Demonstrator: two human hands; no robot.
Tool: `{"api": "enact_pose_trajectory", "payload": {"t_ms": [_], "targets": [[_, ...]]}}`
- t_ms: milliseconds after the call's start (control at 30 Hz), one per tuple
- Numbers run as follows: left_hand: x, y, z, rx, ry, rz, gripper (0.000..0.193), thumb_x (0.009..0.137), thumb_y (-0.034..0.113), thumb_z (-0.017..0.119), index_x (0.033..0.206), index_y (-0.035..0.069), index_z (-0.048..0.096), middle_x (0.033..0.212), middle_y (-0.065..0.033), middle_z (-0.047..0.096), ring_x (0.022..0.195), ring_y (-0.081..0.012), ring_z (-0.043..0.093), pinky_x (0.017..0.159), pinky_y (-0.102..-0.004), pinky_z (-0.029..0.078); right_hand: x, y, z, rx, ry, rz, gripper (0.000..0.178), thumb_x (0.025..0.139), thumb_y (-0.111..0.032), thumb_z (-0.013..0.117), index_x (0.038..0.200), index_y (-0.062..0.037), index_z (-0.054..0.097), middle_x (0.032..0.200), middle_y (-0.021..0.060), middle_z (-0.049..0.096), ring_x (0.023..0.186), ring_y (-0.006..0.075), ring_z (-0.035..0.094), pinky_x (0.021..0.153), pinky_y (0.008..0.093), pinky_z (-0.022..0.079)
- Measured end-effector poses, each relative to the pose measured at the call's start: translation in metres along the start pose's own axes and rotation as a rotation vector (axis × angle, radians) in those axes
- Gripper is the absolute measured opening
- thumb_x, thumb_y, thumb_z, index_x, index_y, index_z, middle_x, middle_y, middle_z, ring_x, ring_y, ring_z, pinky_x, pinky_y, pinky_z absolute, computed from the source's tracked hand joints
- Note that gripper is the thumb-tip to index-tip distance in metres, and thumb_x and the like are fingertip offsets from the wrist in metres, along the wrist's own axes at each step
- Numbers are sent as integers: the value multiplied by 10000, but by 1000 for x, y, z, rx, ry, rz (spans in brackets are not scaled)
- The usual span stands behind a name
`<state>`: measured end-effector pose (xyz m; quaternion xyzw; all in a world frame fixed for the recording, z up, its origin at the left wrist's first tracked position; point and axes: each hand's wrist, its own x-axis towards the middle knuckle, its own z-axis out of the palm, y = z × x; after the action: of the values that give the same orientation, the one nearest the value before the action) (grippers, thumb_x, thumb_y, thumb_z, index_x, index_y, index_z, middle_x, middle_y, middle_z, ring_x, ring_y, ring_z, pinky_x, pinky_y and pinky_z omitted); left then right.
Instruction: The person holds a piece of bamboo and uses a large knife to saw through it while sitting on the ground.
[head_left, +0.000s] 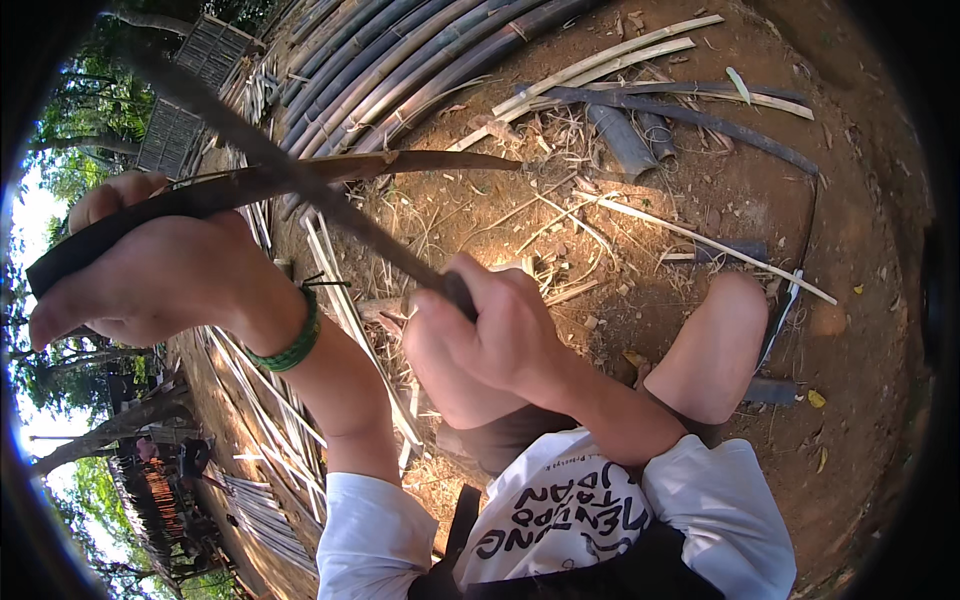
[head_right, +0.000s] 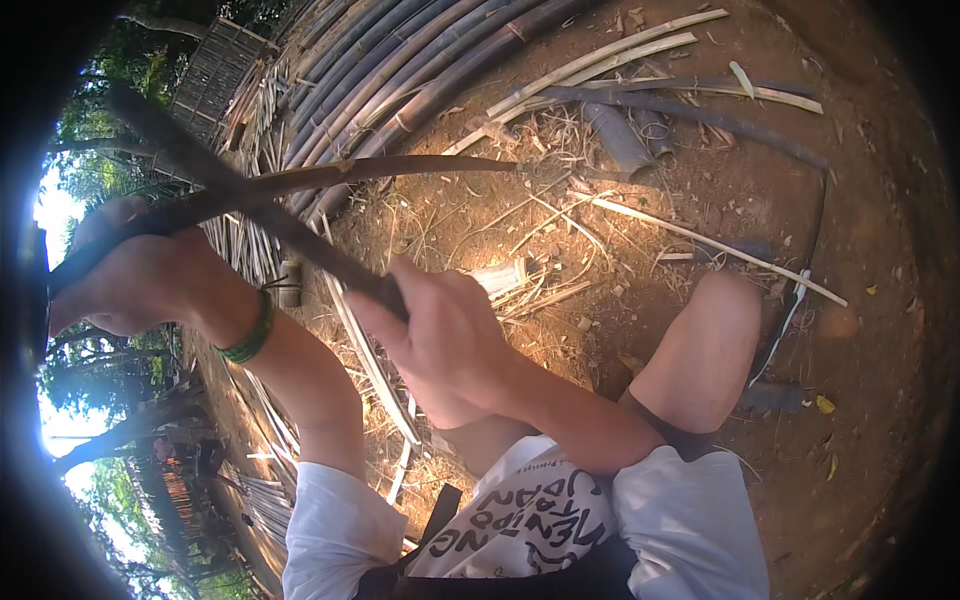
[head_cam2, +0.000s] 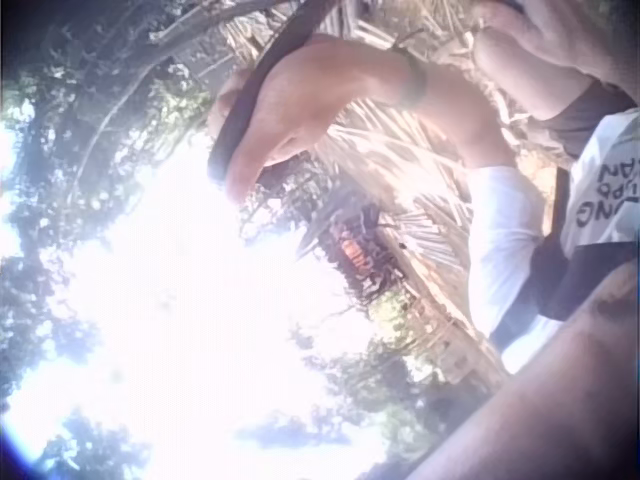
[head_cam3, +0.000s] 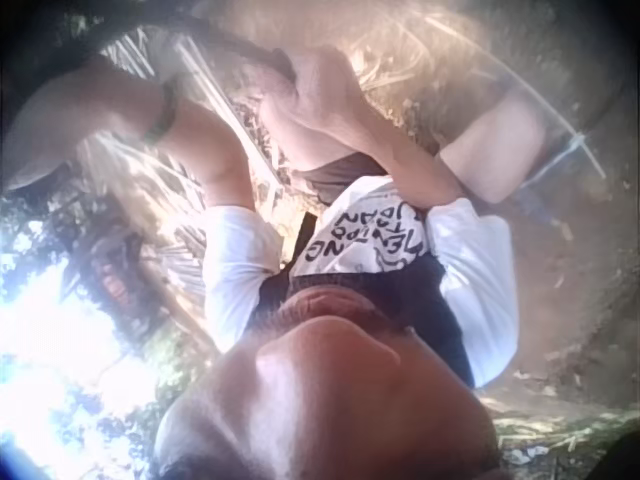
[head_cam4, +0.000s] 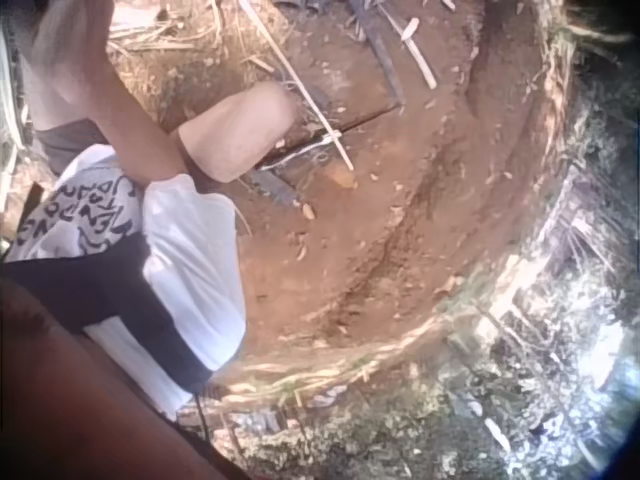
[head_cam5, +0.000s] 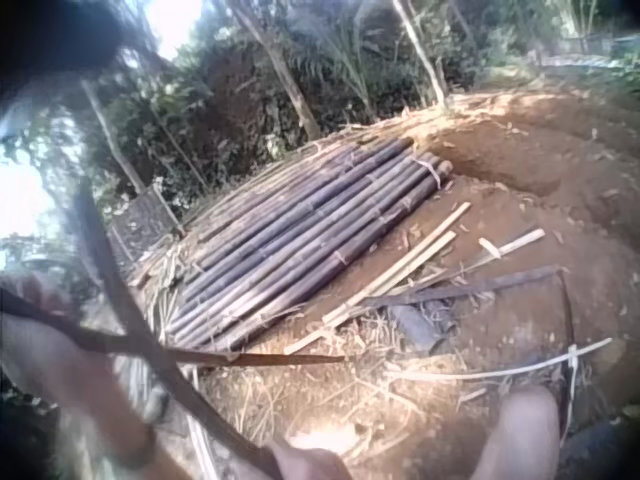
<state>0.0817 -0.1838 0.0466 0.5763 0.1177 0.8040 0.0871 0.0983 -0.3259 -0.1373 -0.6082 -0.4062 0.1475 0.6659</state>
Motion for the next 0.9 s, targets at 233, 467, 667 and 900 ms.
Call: {"api": "enact_pose_trajectory", "payload": {"t_ms": [233,467,667,900], "targets": [[2,-10,5,-78,15,-21,915,793,840,103,667,0,445,559,-117,509,458,-187,525,434,-245,507,6,26,-13,-20,-42,241,454,963,-389,556,759,17,557,507,174,502,481,352,557,487,431,404],[9,-12,5,-117,24,-35,911,787,848,132,676,-2,441,596,-131,517,461,-199,516,424,-260,496,3,101,2,-137,17,291,534,975,-463,502,703,-6,542,526,138,517,452,320,521,481,420,404],[2,-4,4,-88,6,-48,907,779,855,127,674,9,437,596,-124,515,475,-201,519,423,-256,485,21,193,-22,-133,-176,885,603,1001,-556,381,642,-99,542,518,-52,402,425,105,374,416,355,310],[11,-16,6,-167,112,-132,876,863,798,179,729,-30,429,616,-177,512,488,-246,520,441,-331,474,12,70,-4,77,-4,98,576,993,-490,455,648,-32,511,479,47,418,442,193,409,460,392,324]]}}
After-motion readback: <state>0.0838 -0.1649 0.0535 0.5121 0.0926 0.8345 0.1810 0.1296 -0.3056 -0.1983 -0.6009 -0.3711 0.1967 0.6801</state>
